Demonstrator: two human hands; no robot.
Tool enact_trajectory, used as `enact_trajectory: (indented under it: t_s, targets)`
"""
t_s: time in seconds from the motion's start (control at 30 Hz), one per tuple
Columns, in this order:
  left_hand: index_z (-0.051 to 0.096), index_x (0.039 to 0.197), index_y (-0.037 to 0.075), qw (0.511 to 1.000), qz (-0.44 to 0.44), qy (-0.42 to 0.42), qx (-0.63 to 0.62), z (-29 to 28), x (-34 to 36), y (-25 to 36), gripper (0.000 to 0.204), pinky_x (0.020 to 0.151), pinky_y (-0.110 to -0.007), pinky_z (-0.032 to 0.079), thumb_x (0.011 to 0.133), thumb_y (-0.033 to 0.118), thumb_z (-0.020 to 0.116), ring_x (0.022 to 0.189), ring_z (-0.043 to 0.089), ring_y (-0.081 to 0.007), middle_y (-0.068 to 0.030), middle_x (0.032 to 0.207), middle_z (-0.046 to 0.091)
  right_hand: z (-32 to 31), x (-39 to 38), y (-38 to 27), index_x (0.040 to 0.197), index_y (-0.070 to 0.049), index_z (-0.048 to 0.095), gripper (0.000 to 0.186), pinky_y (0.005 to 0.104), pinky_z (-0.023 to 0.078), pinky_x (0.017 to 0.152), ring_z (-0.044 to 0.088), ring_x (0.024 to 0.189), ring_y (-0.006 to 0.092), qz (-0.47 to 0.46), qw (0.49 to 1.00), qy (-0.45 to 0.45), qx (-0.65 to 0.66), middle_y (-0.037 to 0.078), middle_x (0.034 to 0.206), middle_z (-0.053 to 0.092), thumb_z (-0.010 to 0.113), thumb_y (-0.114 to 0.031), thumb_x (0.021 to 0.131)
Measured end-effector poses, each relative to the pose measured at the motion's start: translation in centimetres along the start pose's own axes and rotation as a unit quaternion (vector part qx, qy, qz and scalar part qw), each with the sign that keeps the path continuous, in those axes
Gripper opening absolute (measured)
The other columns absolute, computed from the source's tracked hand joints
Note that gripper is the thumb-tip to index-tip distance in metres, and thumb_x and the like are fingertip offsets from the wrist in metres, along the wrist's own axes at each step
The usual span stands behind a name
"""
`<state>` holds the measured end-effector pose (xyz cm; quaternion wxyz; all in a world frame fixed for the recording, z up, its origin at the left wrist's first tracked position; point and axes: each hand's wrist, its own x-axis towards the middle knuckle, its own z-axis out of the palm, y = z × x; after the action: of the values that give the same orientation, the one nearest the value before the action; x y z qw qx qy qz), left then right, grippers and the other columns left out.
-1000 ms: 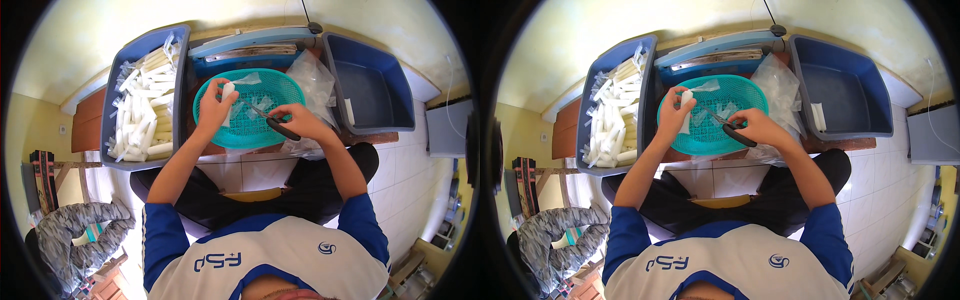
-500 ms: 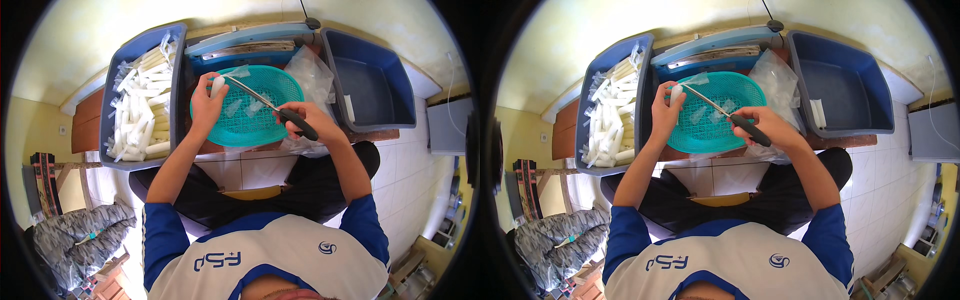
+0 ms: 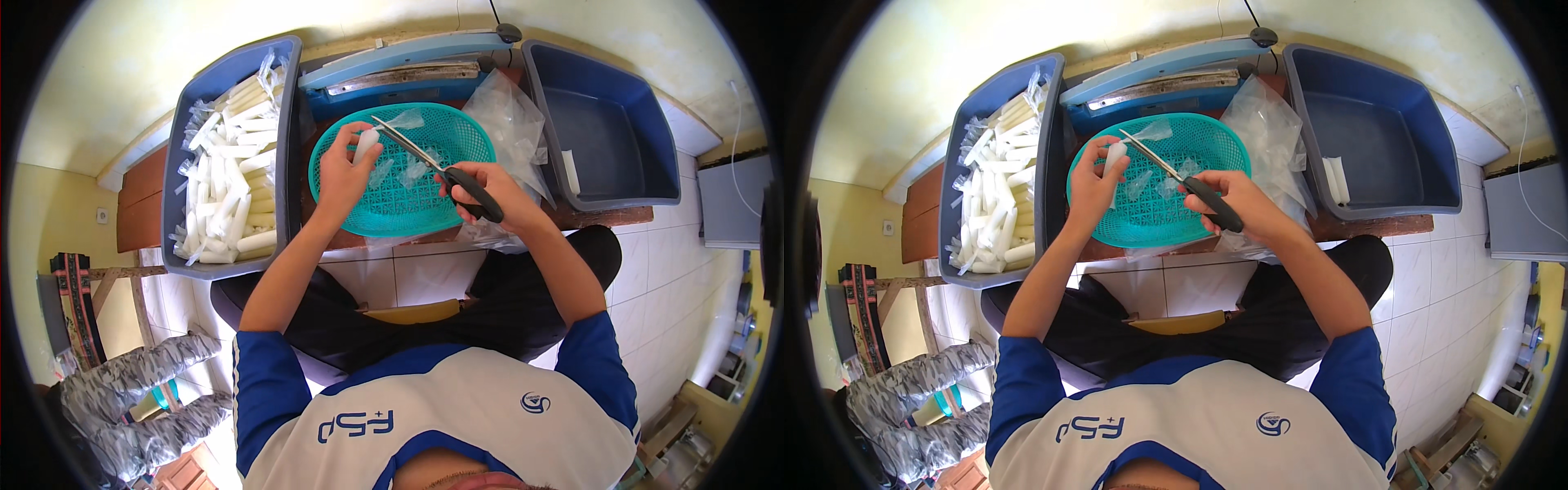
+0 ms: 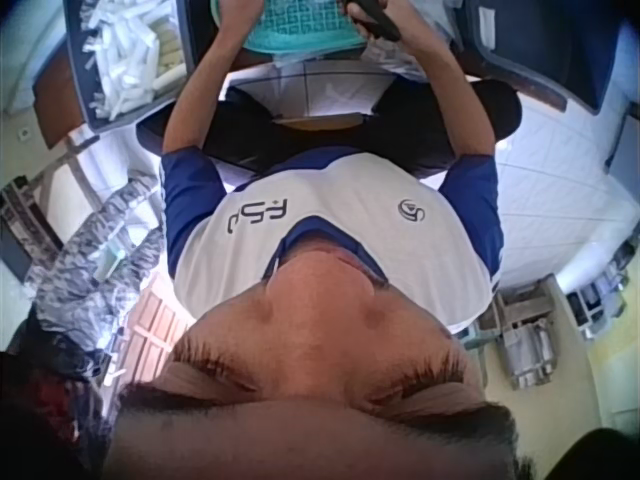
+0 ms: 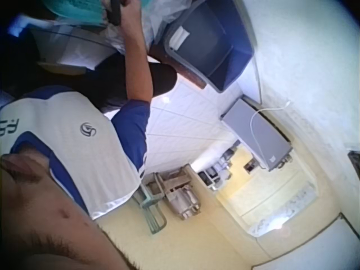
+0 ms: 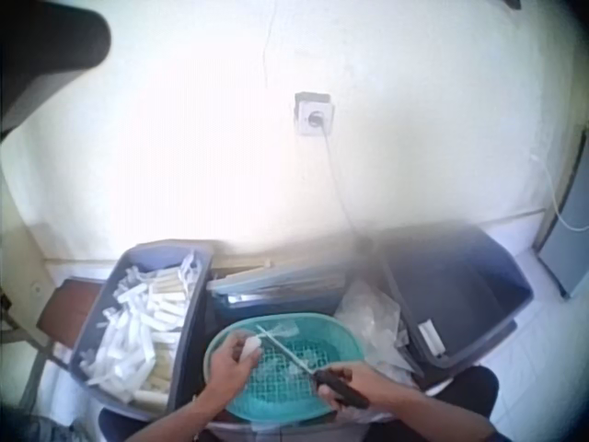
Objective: The person takes small white frozen food tubes from a grey bin, cuts them with scissors, and places them into a blue bin.
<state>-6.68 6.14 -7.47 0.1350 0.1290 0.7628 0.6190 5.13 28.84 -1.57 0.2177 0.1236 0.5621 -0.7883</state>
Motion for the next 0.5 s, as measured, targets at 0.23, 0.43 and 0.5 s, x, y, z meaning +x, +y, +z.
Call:
enact_trajectory:
  t_s: [0.23,0.43,0.5]
  targets:
    - [0.059,0.12,0.006,0.999,-0.009,-0.031,0.024,0.43,-0.47,0.01,0.033,0.059,-0.023,0.05,0.089,0.012,0.07,0.07,0.065,-0.011,-0.0047,0.093,0.063,0.2,0.21,0.77,0.111,0.004,0.061,0.041,0.0208,0.044,0.046,0.056,0.055,0.0065,0.005,1.0,0.007,0.011,0.002,0.077,0.058,0.077,-0.024,0.086]
    - [0.06,0.12,0.007,0.998,-0.008,-0.039,0.042,0.47,-0.52,-0.21,0.033,0.059,-0.024,0.05,0.089,0.013,0.07,0.07,0.065,-0.0125,-0.0058,0.094,0.064,0.37,0.49,1.1,0.106,0.003,0.062,0.038,0.0209,0.045,0.045,0.056,0.055,0.0068,0.009,1.0,0.016,0.01,0.001,0.077,0.058,0.077,-0.025,0.085]
    - [0.061,0.121,0.007,0.998,-0.009,-0.041,0.041,0.38,-0.51,-0.32,0.033,0.059,-0.024,0.05,0.089,0.013,0.069,0.071,0.065,-0.0127,-0.0064,0.095,0.065,0.45,0.6,1.21,0.105,0.003,0.063,0.037,0.0208,0.045,0.045,0.056,0.054,0.0068,0.01,1.0,0.021,0.006,0.001,0.077,0.058,0.078,-0.025,0.085]
